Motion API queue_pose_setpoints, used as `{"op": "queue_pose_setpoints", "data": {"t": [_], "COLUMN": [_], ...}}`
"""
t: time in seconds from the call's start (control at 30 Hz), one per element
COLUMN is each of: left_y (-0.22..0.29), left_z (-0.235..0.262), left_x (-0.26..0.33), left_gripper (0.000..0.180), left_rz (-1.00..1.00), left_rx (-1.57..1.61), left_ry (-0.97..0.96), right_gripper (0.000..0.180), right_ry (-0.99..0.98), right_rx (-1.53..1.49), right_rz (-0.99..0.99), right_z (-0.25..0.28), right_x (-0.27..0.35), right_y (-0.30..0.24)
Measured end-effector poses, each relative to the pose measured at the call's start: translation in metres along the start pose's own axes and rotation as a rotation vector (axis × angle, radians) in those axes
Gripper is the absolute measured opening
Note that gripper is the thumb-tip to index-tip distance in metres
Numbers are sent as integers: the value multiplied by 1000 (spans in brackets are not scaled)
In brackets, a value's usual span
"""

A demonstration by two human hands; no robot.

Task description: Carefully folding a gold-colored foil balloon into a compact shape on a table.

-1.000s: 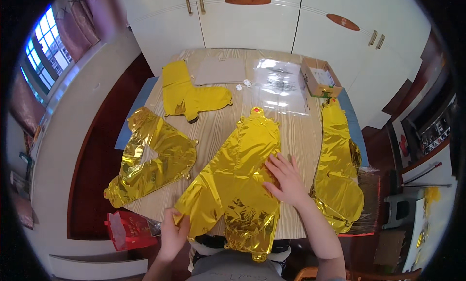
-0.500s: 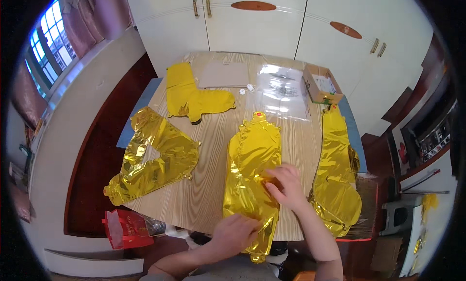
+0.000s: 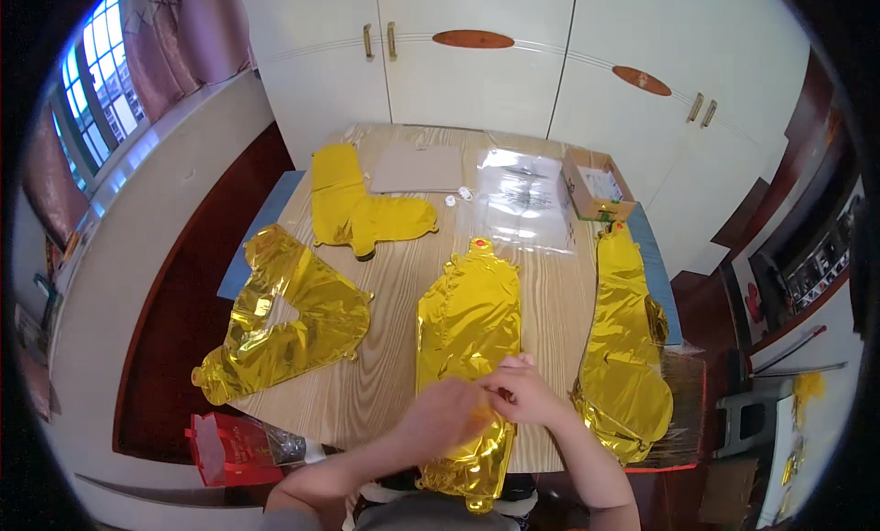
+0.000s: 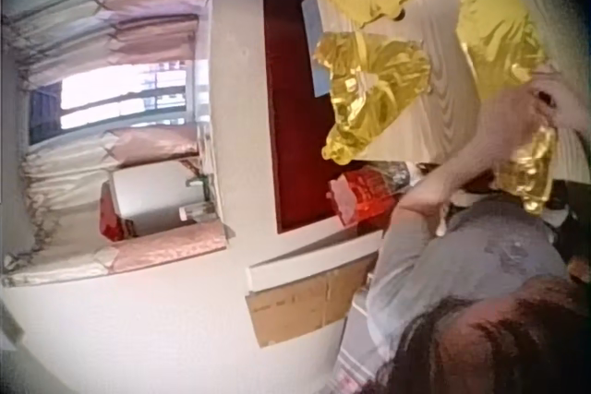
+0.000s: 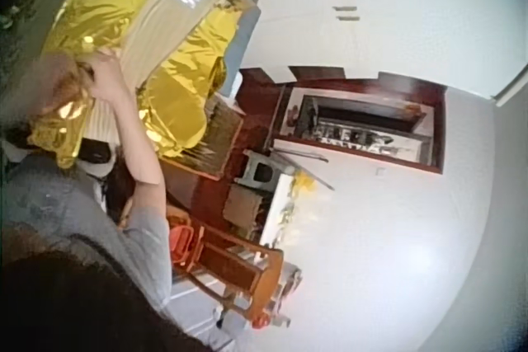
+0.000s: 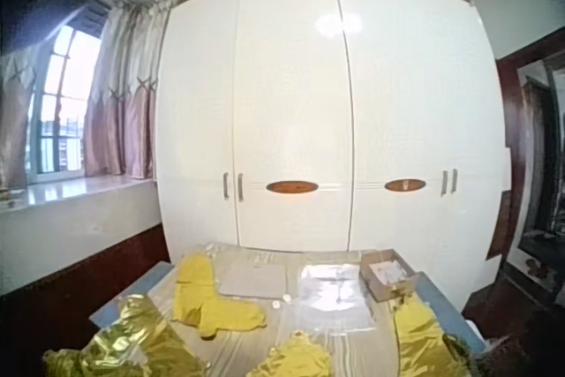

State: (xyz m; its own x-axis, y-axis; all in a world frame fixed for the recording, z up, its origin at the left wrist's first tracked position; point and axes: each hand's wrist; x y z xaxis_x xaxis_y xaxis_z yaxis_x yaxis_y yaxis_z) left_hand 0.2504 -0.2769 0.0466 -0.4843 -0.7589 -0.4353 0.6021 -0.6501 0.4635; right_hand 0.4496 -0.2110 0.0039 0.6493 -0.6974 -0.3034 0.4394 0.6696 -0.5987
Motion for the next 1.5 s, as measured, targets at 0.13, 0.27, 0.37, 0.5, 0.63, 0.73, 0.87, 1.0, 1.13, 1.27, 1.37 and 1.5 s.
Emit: {"op": "queue_pose_setpoints", "data": {"t": [0.13, 0.27, 0.37, 0.5, 0.63, 0.73, 0.87, 1.0, 1.13, 1.27, 1.37, 1.5], "left_y": [-71, -121, -119, -111, -108, -109, -109, -106, -112, -130, -139, -134], "left_z": [27, 22, 19, 13, 10, 2, -2, -2, 6, 16, 19, 25], "left_x": [1, 9, 0, -5, -4, -5, -9, -12, -18, -21, -23, -29], "left_gripper": [39, 62, 75, 84, 86, 86, 87, 87, 86, 85, 86, 88], "left_rz": [204, 284, 310, 283, 222, 189, 163, 134, 148, 114, 44, 7], "left_rx": [-132, -287, -234, -234, -333, -387, -390, -399, -337, -343, -380, -405], "left_ry": [34, -118, -312, -411, -415, -385, -418, -442, -440, -418, -455, -524], "right_gripper": [20, 18, 16, 21, 33, 38, 36, 32, 27, 25, 24, 24], "right_ry": [-42, -81, -130, -104, 74, 41, -53, -138, -142, -129, -130, -123], "right_rx": [19, -20, -30, 14, -3, -6, 84, 197, 165, 130, 116, 105], "right_rz": [27, 99, 130, 54, 86, 114, 158, 170, 148, 142, 127, 118], "right_z": [5, 6, 7, 11, 1, -1, 0, -1, -1, -3, -3, -4], "right_x": [1, -2, 0, 1, -3, -6, -8, -6, -6, -5, -5, -4], "right_y": [-2, -3, 0, -1, 10, 11, 7, 8, 6, 7, 8, 9]}}
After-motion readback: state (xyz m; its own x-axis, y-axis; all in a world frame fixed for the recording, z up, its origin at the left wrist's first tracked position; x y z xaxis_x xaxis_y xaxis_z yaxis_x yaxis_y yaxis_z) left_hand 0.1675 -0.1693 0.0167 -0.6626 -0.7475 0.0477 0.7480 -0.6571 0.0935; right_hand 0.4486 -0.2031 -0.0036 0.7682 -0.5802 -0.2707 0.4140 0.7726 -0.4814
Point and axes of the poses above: each hand's wrist, its own x-axis away from the middle knuckle, its own z-axis out of the back of the hand, y = z × x, and after that the axes turned 3 degrees about -z, right-handed
